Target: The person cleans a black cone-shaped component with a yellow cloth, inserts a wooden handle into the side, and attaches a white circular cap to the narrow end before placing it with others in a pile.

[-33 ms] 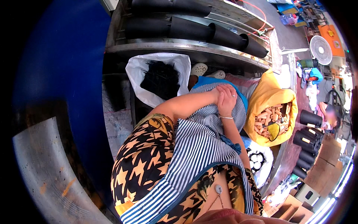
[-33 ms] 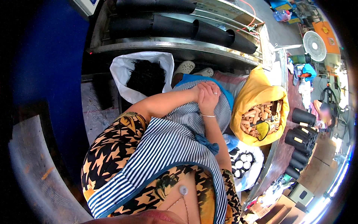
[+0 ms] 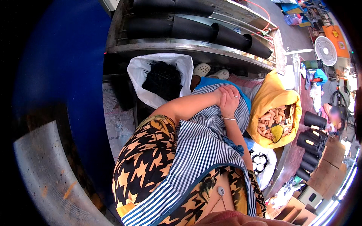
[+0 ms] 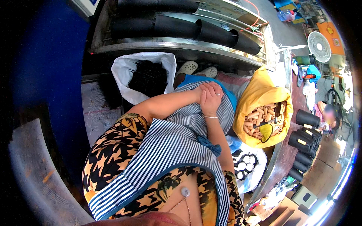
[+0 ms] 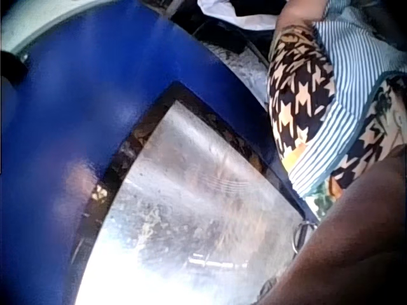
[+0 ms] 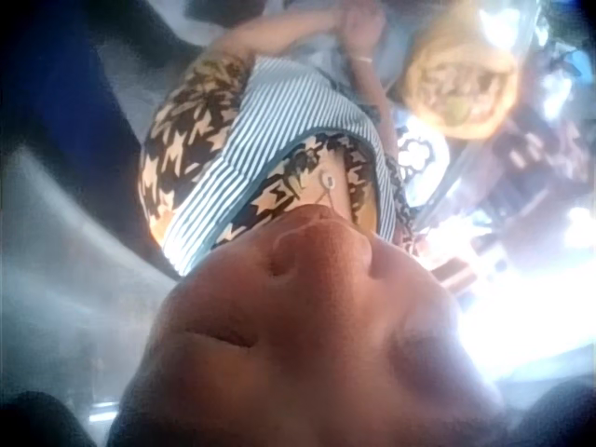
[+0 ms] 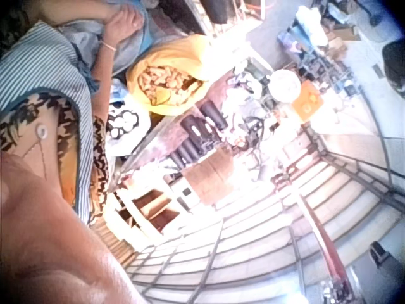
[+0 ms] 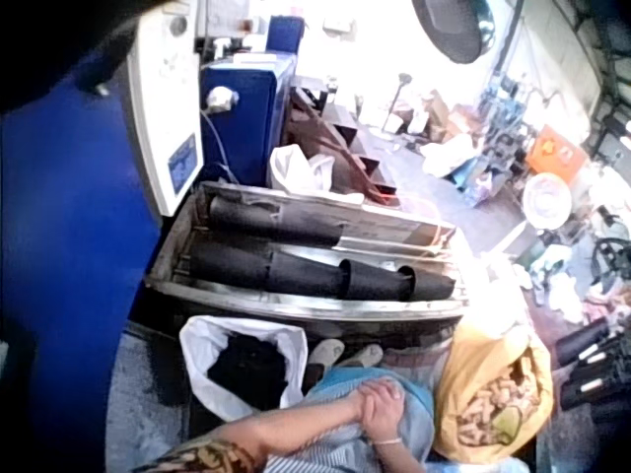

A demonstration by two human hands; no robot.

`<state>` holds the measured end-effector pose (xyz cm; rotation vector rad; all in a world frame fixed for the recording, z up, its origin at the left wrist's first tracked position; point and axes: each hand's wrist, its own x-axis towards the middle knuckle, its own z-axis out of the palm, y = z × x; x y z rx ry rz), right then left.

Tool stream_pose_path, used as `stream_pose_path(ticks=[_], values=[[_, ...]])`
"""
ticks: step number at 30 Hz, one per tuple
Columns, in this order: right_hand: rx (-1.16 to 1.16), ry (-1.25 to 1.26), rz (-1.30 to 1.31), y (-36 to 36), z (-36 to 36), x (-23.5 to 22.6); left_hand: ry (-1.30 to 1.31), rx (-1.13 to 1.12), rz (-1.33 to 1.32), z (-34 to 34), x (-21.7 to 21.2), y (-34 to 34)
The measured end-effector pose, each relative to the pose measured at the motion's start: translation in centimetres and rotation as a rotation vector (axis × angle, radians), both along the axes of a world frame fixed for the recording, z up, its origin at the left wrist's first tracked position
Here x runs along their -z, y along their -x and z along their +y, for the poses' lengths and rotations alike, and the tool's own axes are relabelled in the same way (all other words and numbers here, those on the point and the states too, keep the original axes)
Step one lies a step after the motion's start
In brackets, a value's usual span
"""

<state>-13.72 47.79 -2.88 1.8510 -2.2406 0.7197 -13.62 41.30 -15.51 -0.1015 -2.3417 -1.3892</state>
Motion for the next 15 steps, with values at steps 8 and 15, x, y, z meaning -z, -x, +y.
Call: stream_pose_path(ticks=[8, 15], values=[[-0.111, 0.001, -0.048, 0.9, -2.1, 1.1, 0.213, 0.090, -0.211, -5.6, -5.1, -5.4], [-0.232, -0.193, -0.053, -3.4, -4.7, 2.3, 0.420, -0.573, -0.008, -16.1, -6.0, -20.5]])
